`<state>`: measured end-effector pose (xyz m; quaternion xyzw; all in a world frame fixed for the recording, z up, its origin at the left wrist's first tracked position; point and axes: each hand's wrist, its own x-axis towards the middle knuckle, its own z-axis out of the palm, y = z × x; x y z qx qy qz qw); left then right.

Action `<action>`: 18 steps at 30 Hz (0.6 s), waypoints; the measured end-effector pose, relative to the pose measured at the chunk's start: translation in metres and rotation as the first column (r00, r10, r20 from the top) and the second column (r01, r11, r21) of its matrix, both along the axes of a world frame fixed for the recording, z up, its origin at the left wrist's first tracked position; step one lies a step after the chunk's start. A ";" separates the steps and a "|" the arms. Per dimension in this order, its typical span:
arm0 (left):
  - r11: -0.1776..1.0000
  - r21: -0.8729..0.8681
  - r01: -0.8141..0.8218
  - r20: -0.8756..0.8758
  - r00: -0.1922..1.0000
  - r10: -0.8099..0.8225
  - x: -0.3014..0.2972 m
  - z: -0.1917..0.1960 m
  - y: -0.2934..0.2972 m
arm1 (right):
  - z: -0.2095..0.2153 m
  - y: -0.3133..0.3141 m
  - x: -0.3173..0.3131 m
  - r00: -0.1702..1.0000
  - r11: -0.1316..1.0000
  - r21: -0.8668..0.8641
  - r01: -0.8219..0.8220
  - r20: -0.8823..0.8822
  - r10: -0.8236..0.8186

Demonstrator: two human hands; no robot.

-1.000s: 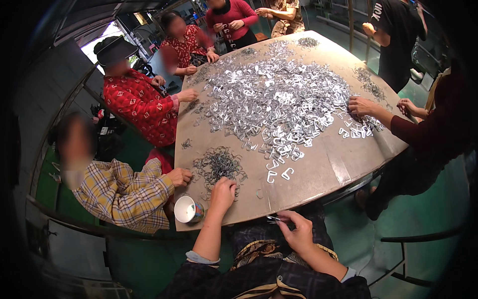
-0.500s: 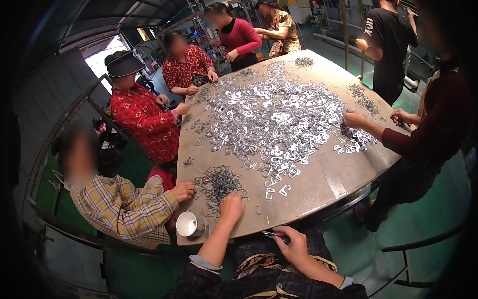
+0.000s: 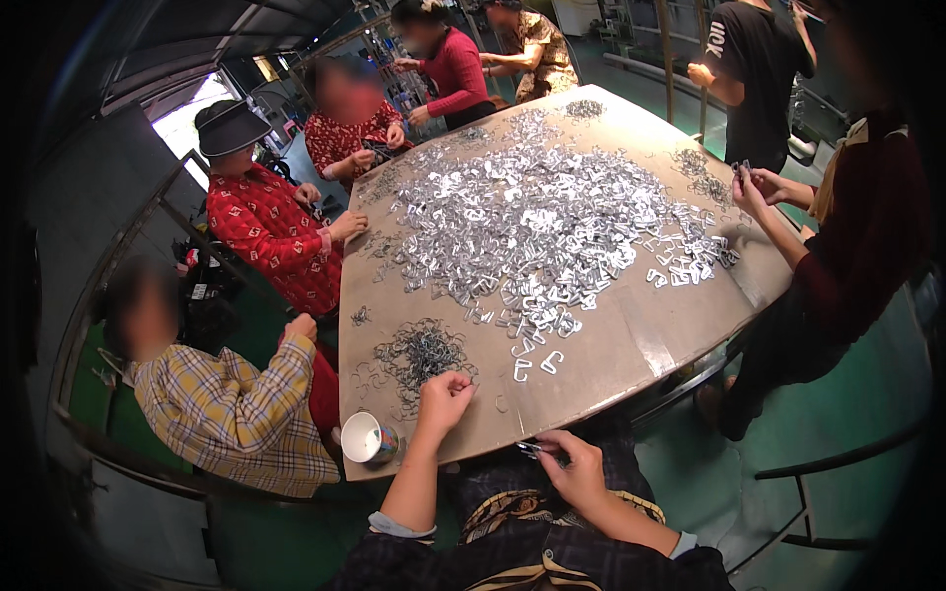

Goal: The person assembles metal hangers by hand at a table with several coworkers. They pick up metal hooks and wire loops, connect them, and place the finished hangers onto a nearby rack. The process is repetitive and involves manual dexterity.

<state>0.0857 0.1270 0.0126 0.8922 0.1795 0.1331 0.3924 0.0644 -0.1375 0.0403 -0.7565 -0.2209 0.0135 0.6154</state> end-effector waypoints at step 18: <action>0.795 -0.417 0.441 0.264 0.895 -0.358 -0.064 0.027 -0.094 | -0.009 0.003 0.001 0.998 0.997 0.038 -0.061 0.003 0.060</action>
